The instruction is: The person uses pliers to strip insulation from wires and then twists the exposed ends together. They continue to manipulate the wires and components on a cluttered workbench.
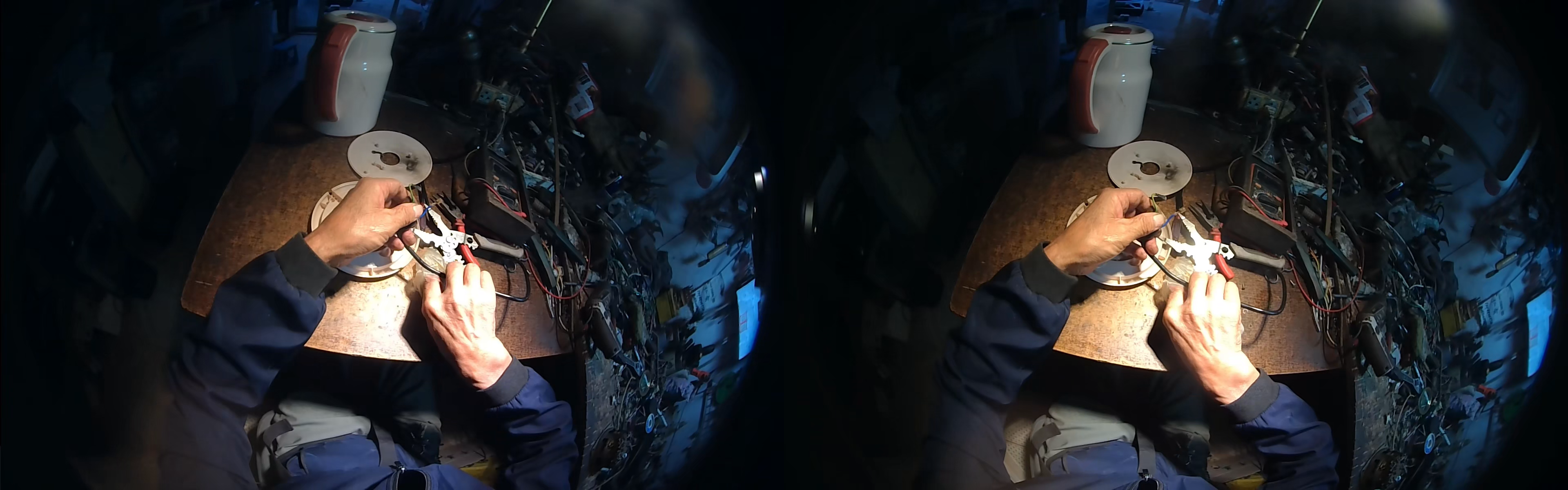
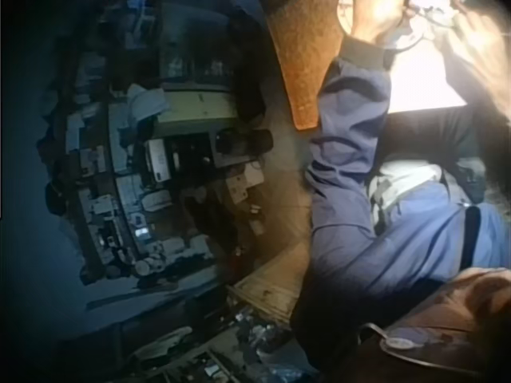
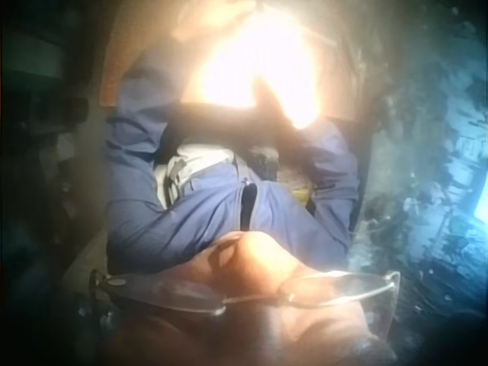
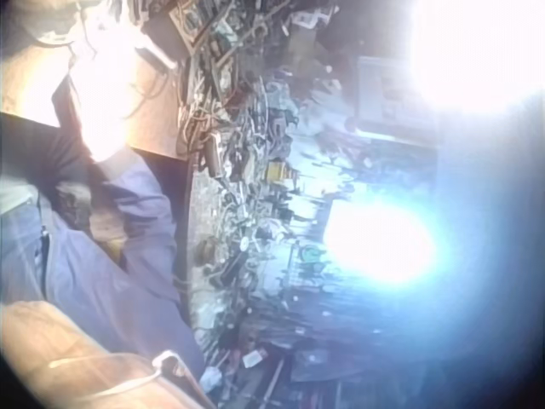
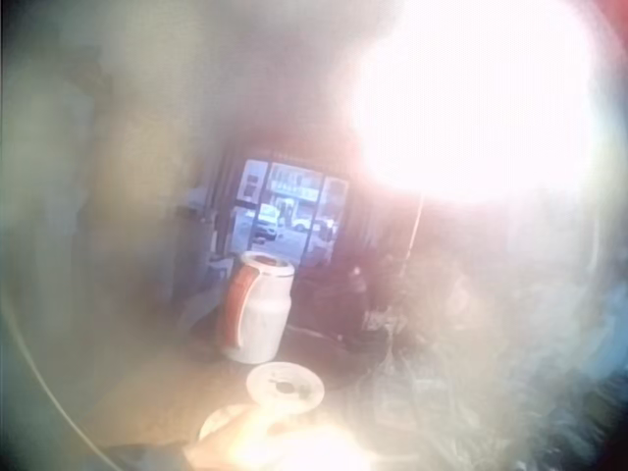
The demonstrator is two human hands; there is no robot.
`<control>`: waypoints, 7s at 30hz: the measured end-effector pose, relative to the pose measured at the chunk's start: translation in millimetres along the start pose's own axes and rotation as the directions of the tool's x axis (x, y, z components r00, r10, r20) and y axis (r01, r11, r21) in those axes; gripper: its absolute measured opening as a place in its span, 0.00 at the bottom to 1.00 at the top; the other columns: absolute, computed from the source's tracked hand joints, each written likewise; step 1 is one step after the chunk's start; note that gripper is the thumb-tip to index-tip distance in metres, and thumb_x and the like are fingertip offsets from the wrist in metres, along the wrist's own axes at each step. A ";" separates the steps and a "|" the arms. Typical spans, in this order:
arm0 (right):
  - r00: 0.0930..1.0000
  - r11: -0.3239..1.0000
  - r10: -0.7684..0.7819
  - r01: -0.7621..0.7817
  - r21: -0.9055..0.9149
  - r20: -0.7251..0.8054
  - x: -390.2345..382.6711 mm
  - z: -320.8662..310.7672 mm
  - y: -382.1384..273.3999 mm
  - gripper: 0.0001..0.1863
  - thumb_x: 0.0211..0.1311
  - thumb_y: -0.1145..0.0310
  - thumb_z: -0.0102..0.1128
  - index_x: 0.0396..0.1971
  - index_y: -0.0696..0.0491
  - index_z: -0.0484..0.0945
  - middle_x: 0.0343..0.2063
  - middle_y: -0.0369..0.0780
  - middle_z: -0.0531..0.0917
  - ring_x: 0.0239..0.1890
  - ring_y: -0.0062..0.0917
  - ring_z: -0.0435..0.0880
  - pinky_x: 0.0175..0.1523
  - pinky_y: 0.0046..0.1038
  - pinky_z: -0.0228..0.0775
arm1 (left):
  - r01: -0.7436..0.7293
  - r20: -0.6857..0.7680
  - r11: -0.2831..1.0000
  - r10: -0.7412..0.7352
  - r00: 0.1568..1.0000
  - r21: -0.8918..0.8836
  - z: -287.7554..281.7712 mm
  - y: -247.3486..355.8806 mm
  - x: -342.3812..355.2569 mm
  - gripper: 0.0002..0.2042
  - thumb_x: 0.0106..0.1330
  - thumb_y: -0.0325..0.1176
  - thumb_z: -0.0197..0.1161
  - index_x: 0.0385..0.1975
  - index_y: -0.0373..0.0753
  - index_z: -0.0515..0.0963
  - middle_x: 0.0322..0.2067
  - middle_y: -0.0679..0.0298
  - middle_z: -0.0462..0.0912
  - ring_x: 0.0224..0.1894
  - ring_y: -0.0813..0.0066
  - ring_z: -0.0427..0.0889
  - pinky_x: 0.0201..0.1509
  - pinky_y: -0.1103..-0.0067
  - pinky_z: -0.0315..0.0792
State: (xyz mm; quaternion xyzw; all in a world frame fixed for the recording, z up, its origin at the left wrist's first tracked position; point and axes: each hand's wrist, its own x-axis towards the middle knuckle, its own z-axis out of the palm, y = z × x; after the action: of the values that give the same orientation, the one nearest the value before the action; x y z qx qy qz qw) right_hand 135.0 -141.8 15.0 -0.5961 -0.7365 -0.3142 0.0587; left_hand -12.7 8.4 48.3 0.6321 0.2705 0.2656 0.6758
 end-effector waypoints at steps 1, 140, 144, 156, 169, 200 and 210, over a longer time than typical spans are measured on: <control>1.000 1.000 -0.006 0.006 -0.011 0.008 -1.9 0.6 1.0 0.06 0.51 0.69 0.61 0.22 0.56 0.80 0.27 0.43 0.76 0.33 0.35 0.76 0.36 0.36 0.66 | 0.003 0.007 1.000 -0.003 1.000 -0.002 0.6 0.6 0.3 0.09 0.75 0.31 0.59 0.35 0.32 0.75 0.26 0.63 0.82 0.23 0.86 0.78 0.25 0.89 0.72; 0.851 -0.516 0.272 -0.265 0.815 0.449 71.4 38.2 88.3 0.09 0.68 0.76 0.63 0.43 0.66 0.82 0.32 0.40 0.86 0.30 0.20 0.86 0.37 0.21 0.81 | -0.201 0.015 0.979 0.201 0.979 -0.024 6.5 -13.0 11.0 0.08 0.73 0.26 0.60 0.46 0.30 0.80 0.38 0.64 0.86 0.39 0.82 0.83 0.44 0.83 0.79; 0.852 -0.638 0.168 -0.291 0.713 0.497 57.6 58.9 84.1 0.10 0.68 0.76 0.64 0.45 0.66 0.80 0.35 0.42 0.86 0.34 0.23 0.87 0.44 0.28 0.85 | -0.163 -0.003 0.987 0.162 0.987 -0.012 7.3 -12.3 7.8 0.08 0.72 0.26 0.63 0.45 0.30 0.81 0.40 0.62 0.86 0.42 0.80 0.84 0.47 0.82 0.79; 0.849 -0.691 0.154 -0.273 0.669 0.506 55.5 66.4 81.1 0.09 0.67 0.75 0.65 0.43 0.65 0.80 0.34 0.41 0.86 0.33 0.22 0.86 0.42 0.27 0.86 | -0.163 -0.021 0.985 0.164 0.986 0.061 8.1 -13.9 6.9 0.11 0.69 0.25 0.67 0.48 0.30 0.80 0.43 0.63 0.85 0.47 0.79 0.83 0.55 0.79 0.79; 0.882 -0.637 0.191 -0.223 0.738 0.431 51.7 66.9 83.8 0.09 0.64 0.80 0.66 0.43 0.65 0.81 0.35 0.43 0.87 0.35 0.24 0.88 0.45 0.26 0.84 | -0.133 -0.011 0.990 0.134 0.991 0.049 12.0 -11.0 5.5 0.11 0.71 0.27 0.64 0.50 0.30 0.80 0.39 0.66 0.85 0.40 0.85 0.82 0.46 0.83 0.78; 0.878 -0.604 0.194 -0.245 0.759 0.437 52.2 57.3 80.3 0.13 0.61 0.79 0.69 0.45 0.65 0.81 0.35 0.43 0.87 0.35 0.23 0.88 0.44 0.23 0.82 | -0.126 0.051 0.992 0.127 0.991 -0.019 11.0 -19.9 9.0 0.06 0.73 0.29 0.63 0.40 0.32 0.80 0.33 0.68 0.83 0.34 0.84 0.80 0.41 0.83 0.77; 0.885 -0.617 0.164 -0.253 0.746 0.436 50.9 59.8 81.0 0.13 0.61 0.78 0.70 0.45 0.64 0.81 0.36 0.42 0.87 0.36 0.23 0.88 0.45 0.25 0.83 | -0.103 0.056 0.993 0.107 0.993 -0.065 11.7 -19.4 9.1 0.08 0.73 0.28 0.63 0.45 0.30 0.79 0.35 0.65 0.83 0.34 0.82 0.80 0.40 0.82 0.77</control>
State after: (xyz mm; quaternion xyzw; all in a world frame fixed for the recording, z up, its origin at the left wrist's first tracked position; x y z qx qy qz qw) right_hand 211.9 -59.7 22.7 -0.3933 -0.4538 0.5304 0.5984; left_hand 2.3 5.3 29.3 0.6319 0.2083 0.2903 0.6878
